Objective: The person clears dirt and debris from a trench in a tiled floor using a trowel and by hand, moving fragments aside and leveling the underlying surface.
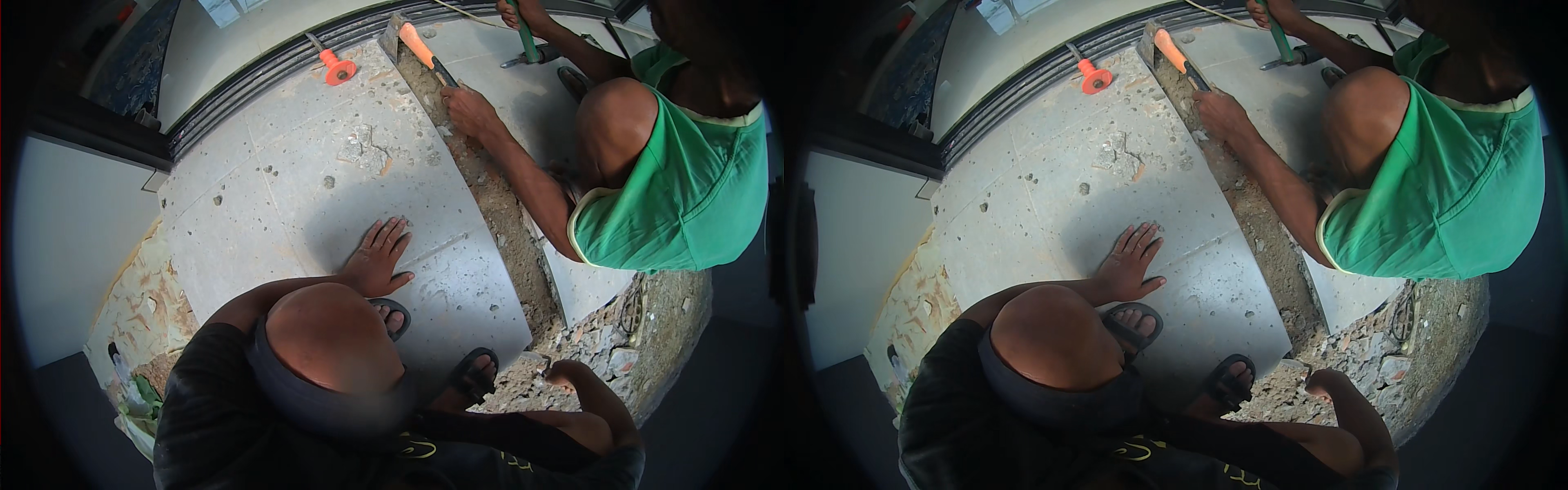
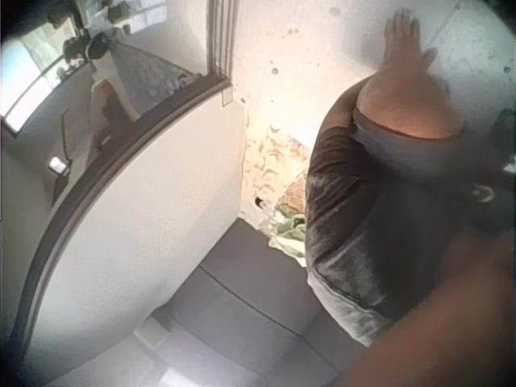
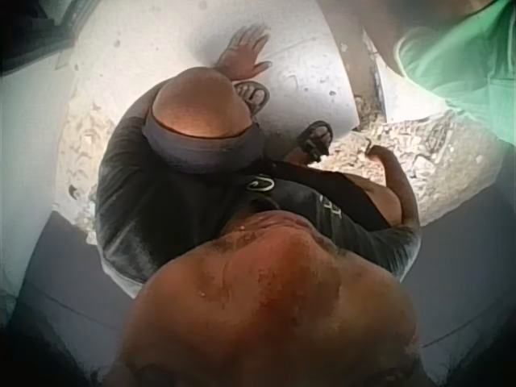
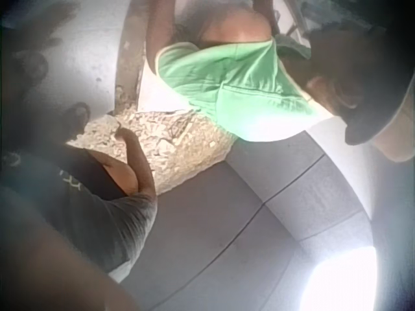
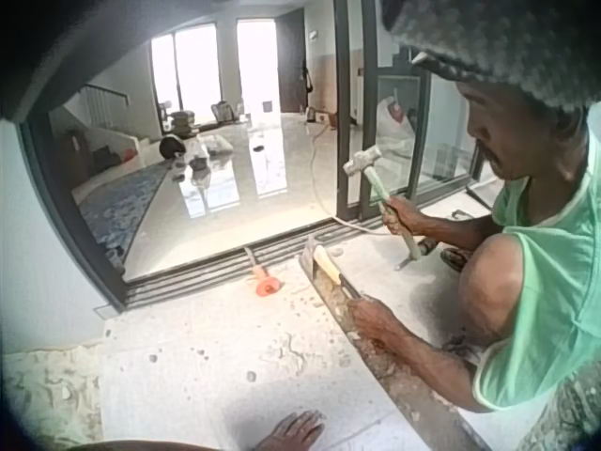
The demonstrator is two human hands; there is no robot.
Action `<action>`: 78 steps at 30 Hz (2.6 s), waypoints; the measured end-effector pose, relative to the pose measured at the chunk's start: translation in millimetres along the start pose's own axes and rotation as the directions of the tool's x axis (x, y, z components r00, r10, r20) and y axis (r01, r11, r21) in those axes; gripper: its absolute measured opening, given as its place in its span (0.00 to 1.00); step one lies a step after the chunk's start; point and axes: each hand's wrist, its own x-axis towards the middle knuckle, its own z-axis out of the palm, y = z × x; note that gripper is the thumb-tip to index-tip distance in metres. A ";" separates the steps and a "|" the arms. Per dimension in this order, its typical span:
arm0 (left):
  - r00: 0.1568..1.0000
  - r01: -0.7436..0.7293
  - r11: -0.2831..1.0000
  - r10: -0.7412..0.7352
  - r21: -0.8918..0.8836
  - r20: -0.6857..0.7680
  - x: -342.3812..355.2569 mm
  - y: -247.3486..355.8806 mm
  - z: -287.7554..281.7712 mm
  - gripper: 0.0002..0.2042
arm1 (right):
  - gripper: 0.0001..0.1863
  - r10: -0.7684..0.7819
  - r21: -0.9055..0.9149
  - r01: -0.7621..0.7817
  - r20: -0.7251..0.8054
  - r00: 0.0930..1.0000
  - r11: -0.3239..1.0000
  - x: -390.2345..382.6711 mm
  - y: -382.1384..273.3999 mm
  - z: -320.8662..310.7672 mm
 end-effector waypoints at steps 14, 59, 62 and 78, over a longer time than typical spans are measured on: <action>1.000 0.004 1.000 -0.004 -0.025 -0.003 0.9 0.9 -1.5 0.40 | 0.20 0.024 0.041 -0.024 -0.006 1.000 0.999 4.5 3.4 1.7; 0.999 0.010 1.000 -0.009 -0.017 0.037 -0.2 0.7 -3.3 0.40 | 0.18 0.010 -0.020 -0.010 -0.004 1.000 1.000 -0.7 -0.2 -2.0; 0.999 0.016 1.000 -0.016 -0.020 0.045 -0.6 0.7 -4.3 0.40 | 0.18 0.007 -0.023 -0.007 -0.007 1.000 1.000 -3.0 -2.7 -3.2; 1.000 0.006 1.000 -0.006 -0.031 0.001 0.6 1.4 -3.2 0.40 | 0.19 0.026 0.036 -0.026 -0.011 1.000 0.999 6.2 3.5 0.5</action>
